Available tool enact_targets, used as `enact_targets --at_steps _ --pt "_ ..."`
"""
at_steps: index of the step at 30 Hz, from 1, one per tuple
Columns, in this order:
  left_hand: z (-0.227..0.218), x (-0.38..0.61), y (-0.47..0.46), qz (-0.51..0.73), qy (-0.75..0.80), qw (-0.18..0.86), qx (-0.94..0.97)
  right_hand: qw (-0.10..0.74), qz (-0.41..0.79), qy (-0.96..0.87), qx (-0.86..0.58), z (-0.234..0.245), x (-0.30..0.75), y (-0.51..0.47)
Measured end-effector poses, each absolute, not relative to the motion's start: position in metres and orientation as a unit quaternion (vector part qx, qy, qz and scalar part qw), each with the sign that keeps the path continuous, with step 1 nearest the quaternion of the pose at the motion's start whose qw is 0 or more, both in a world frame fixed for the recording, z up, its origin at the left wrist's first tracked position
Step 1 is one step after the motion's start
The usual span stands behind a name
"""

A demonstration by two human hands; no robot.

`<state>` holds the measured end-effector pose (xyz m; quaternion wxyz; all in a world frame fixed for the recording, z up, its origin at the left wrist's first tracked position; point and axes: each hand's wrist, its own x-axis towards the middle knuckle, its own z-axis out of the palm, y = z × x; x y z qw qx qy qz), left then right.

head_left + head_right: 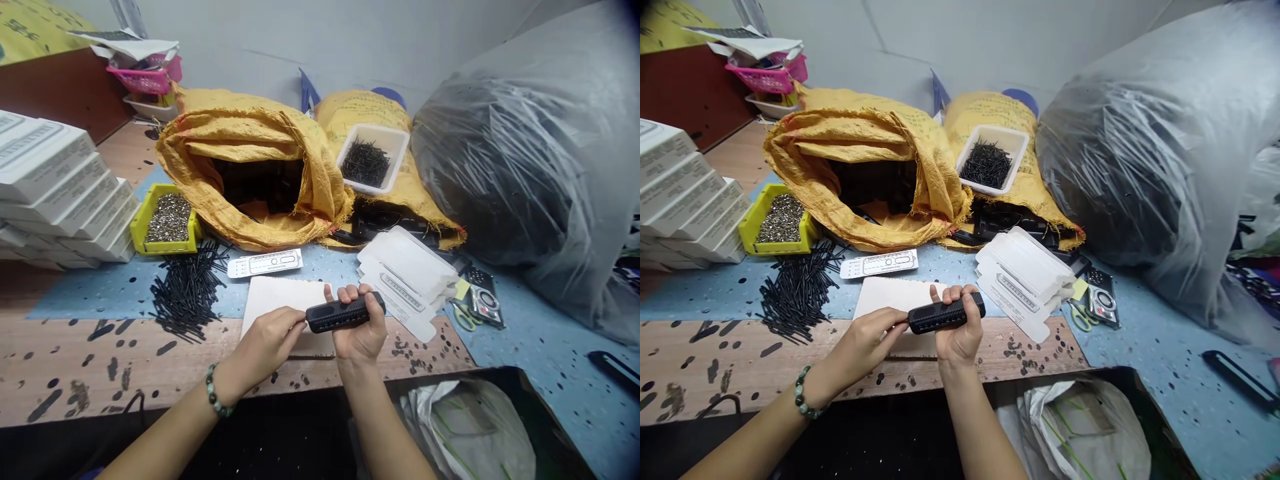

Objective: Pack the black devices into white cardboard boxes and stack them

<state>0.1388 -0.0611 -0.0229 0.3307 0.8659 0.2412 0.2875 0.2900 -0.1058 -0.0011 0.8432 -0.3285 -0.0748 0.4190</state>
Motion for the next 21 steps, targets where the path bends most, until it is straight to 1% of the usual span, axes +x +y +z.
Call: enact_targets --at_steps 3,9,12,15,17,19,21 --pt "-0.023 0.14 -0.061 0.278 0.243 0.327 0.87 0.846 0.409 -0.094 -0.33 0.0 0.29 -0.106" --pt "-0.025 0.142 -0.06 0.256 0.231 0.286 0.894 0.842 0.39 -0.133 -0.348 -0.005 0.286 -0.109" --pt "-0.022 0.14 -0.058 0.246 0.221 0.306 0.893 0.831 0.414 -0.138 -0.344 -0.011 0.289 -0.109" --pt "-0.021 0.133 -0.054 0.202 0.232 0.324 0.895 0.819 0.408 -0.181 -0.361 -0.003 0.297 -0.111" --pt "-0.021 0.126 -0.05 0.179 0.26 0.309 0.897 0.822 0.345 -0.246 -0.381 0.015 0.305 -0.116" --pt "-0.023 0.117 -0.045 0.18 0.301 0.287 0.892 0.836 0.23 -0.316 -0.386 0.032 0.312 -0.123" --pt "-0.025 0.11 -0.042 0.194 0.335 0.271 0.882 0.826 0.158 -0.358 -0.406 0.037 0.315 -0.126"
